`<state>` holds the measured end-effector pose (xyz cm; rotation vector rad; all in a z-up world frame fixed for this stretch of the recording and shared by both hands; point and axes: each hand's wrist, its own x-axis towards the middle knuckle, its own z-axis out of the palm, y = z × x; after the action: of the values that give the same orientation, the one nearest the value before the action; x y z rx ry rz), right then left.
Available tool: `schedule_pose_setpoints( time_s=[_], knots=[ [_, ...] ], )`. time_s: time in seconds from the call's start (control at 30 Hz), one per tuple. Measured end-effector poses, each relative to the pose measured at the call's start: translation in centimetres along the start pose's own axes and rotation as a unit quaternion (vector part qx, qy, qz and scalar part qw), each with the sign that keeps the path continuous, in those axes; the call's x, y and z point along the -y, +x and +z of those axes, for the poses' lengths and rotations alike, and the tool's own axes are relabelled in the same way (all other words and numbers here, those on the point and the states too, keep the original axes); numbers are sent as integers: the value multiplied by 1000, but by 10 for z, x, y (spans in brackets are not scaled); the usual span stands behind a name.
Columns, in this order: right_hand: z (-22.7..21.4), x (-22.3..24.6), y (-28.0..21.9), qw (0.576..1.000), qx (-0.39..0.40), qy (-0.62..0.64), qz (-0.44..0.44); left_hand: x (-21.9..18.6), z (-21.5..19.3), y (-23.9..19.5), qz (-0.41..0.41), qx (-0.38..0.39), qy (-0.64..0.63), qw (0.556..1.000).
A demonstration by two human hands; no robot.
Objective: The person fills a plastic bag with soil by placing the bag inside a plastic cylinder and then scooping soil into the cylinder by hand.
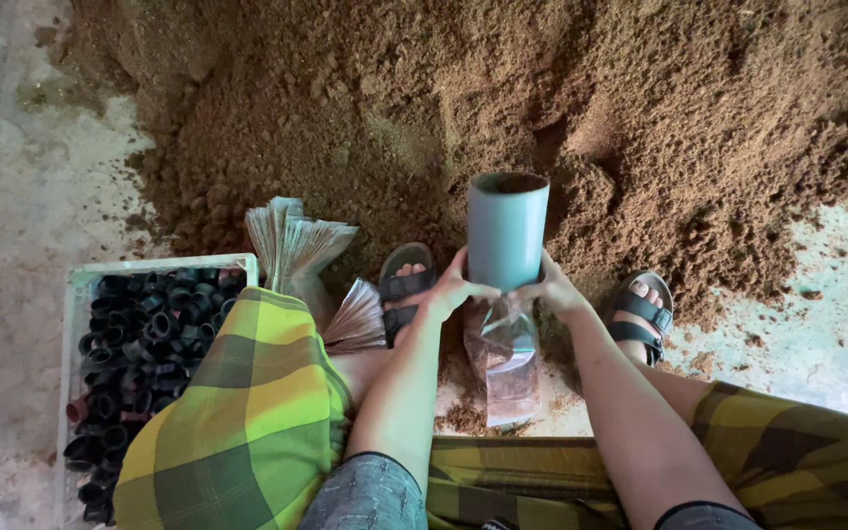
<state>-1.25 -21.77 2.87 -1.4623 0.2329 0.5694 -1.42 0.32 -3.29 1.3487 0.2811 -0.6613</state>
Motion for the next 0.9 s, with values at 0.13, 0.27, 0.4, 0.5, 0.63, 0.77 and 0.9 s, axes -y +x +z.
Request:
schedule_pose_setpoints(
  time_s=[0.13, 0.27, 0.4, 0.5, 0.63, 0.77, 0.9],
  knots=[
    [9, 0, -7, 999, -4, -7, 44, -10, 3, -3, -33, -5, -7, 999],
    [16, 3, -13, 998, -41, 15, 49, -13, 20, -16, -67, 11, -14, 998],
    [34, 48, -48, 998, -28, 9, 48, -3, 27, -27, -50, 12, -30, 998],
    [4, -6, -22, 998, -49, 30, 27, 16, 14, -11, -52, 22, 15, 998],
    [9, 5, -36, 997, -52, 52, 19, 12, 23, -12, -63, 9, 38, 997],
    [-21, -19, -32, 992, -29, 76, 96, -10, 36, -30, -140, 48, -35, 988],
    [-51, -30, -29, 986, 9, 37, 160, 33, 33, -10, -207, 53, -100, 972]
  ],
)
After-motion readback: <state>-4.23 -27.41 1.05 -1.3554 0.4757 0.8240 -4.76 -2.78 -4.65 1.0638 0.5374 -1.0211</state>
